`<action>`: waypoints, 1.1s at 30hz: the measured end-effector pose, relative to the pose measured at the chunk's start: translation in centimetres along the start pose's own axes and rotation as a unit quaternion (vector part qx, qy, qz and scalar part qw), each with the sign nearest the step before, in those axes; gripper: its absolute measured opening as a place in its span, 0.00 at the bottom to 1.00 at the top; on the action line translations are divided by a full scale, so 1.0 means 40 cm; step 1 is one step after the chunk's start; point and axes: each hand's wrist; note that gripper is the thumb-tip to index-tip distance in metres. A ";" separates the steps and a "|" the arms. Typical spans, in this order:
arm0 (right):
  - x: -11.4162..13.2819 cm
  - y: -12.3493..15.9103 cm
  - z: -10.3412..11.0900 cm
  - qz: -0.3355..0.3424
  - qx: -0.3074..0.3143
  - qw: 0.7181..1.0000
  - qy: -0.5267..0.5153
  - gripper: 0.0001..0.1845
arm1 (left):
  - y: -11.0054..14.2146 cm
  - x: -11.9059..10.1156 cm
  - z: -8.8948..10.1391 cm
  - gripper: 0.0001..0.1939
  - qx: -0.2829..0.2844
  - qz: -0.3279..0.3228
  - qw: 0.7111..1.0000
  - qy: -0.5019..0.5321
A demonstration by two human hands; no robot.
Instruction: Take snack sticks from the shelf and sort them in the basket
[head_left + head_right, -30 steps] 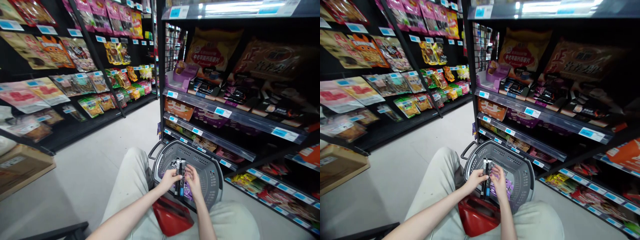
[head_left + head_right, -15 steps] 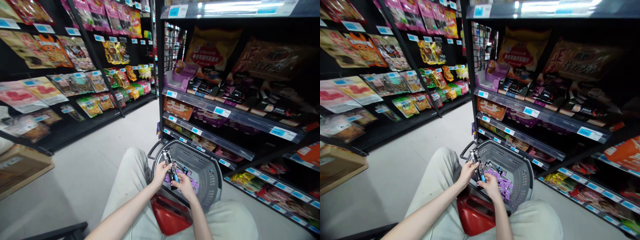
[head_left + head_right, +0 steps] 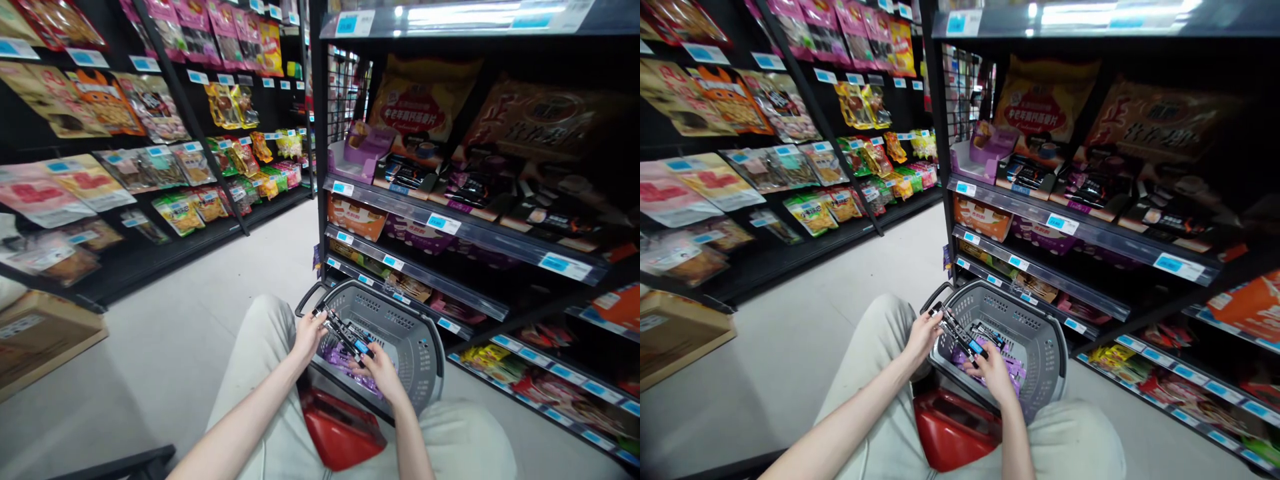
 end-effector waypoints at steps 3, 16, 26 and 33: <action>0.024 -0.002 0.036 0.074 -0.059 0.995 -0.011 0.15 | -0.003 -0.009 0.007 0.15 0.031 0.028 0.998 -0.044; 0.077 0.021 0.098 0.110 -0.164 0.980 -0.027 0.15 | 0.003 0.010 -0.001 0.15 0.166 0.093 0.980 -0.055; 0.094 0.031 0.086 0.089 -0.138 0.984 -0.072 0.13 | 0.002 -0.002 0.000 0.13 0.180 0.102 0.978 -0.021; 0.082 0.029 0.093 0.055 -0.101 0.993 -0.026 0.15 | -0.004 0.012 0.015 0.21 0.221 0.099 0.953 -0.183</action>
Point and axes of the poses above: each hand's wrist, its own y-axis away from the middle knuckle, its own z-axis out of the back of the hand, x = y × z, and after that the axes turned 5 degrees about -y, right-handed
